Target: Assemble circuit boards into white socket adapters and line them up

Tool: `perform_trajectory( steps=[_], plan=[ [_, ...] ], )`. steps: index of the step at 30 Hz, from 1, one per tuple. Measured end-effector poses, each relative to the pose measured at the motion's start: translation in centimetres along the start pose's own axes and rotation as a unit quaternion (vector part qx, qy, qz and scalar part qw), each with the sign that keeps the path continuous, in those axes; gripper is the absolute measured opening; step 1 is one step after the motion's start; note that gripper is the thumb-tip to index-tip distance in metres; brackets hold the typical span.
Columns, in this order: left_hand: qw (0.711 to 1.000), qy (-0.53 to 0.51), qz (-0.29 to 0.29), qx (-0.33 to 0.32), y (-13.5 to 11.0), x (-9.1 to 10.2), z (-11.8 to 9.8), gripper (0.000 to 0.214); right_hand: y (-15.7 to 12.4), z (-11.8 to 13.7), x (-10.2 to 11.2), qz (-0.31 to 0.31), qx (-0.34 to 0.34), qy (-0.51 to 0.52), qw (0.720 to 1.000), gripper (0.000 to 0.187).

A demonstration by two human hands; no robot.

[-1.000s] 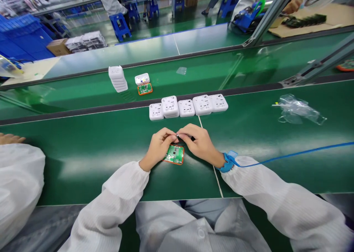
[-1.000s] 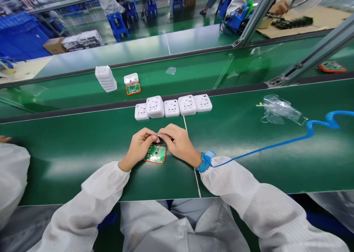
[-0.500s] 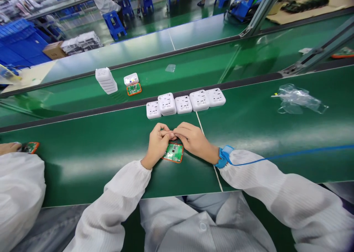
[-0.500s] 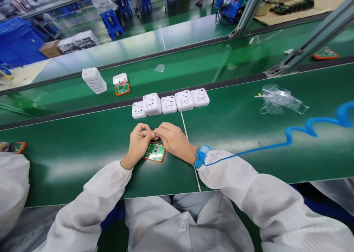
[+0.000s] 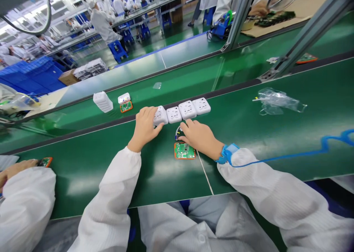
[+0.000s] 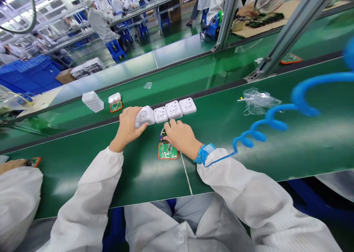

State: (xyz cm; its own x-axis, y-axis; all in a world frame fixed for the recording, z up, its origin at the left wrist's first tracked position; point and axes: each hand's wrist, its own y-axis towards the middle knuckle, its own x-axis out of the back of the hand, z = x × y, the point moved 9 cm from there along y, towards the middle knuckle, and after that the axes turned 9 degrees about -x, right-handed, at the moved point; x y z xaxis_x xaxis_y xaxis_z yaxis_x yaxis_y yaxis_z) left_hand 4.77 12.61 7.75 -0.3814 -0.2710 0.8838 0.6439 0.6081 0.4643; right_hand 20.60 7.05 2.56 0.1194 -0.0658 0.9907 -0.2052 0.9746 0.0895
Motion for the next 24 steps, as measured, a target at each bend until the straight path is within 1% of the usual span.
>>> perform_trajectory(
  steps=[2,3,4,5,7,9,11,13,15,17,18,19,20,22,24],
  plan=[
    [0.997,-0.011,0.073,0.003,1.0,-2.0,1.6,0.058,-0.3,-0.2,-0.8,0.052,-0.012,0.016,0.998,0.034],
    [0.995,-0.032,0.097,0.0,1.1,-3.0,2.2,0.059,-0.3,-0.2,-1.1,0.073,-0.01,0.032,0.997,0.029],
    [0.993,-0.056,0.108,-0.005,1.0,-3.7,2.6,0.059,-0.3,-0.2,-1.4,0.085,-0.008,0.047,0.995,0.024],
    [0.991,-0.08,0.105,-0.011,0.8,-4.1,2.8,0.056,-0.2,-0.3,-1.7,0.089,-0.01,0.061,0.994,0.02],
    [0.991,-0.116,0.068,-0.017,0.1,-3.9,2.9,0.05,0.1,-0.3,-2.0,0.085,-0.009,0.08,0.993,0.015],
    [0.991,-0.133,0.006,-0.008,-0.8,-2.7,2.5,0.045,0.5,-0.4,-2.2,0.073,-0.004,0.102,0.992,0.011],
    [0.987,-0.148,-0.058,0.005,-2.0,-1.0,1.7,0.044,0.8,-0.3,-2.2,0.052,0.004,0.149,0.988,0.007],
    [0.979,-0.166,-0.113,0.017,-3.4,0.5,0.6,0.042,1.0,-0.4,-1.9,0.018,0.012,0.228,0.973,0.009],
    [0.97,-0.186,-0.151,0.04,-4.9,1.3,-0.3,0.038,1.0,-0.3,-1.6,-0.006,0.033,0.327,0.944,0.014],
    [0.96,-0.211,-0.165,0.085,-6.3,1.2,-0.4,0.036,1.0,-0.1,-1.7,-0.007,0.055,0.406,0.912,0.021],
    [0.953,-0.226,-0.166,0.115,-7.0,0.8,-0.3,0.036,1.0,0.1,-1.8,-0.008,0.06,0.425,0.903,0.021],
    [0.945,-0.242,-0.164,0.145,-7.5,0.3,-0.1,0.035,0.9,0.1,-1.8,-0.014,0.06,0.429,0.901,0.018],
    [0.936,-0.26,-0.162,0.174,-7.9,-0.3,0.2,0.034,0.9,0.2,-1.9,-0.023,0.056,0.421,0.905,0.014],
    [0.914,-0.293,-0.164,0.228,-8.4,-1.2,0.8,0.031,0.8,0.3,-1.8,-0.041,0.05,0.379,0.923,0.011],
    [0.892,-0.315,-0.176,0.271,-8.8,-1.8,1.3,0.027,0.7,0.7,-1.9,-0.042,0.051,0.333,0.94,0.005]
  ],
)
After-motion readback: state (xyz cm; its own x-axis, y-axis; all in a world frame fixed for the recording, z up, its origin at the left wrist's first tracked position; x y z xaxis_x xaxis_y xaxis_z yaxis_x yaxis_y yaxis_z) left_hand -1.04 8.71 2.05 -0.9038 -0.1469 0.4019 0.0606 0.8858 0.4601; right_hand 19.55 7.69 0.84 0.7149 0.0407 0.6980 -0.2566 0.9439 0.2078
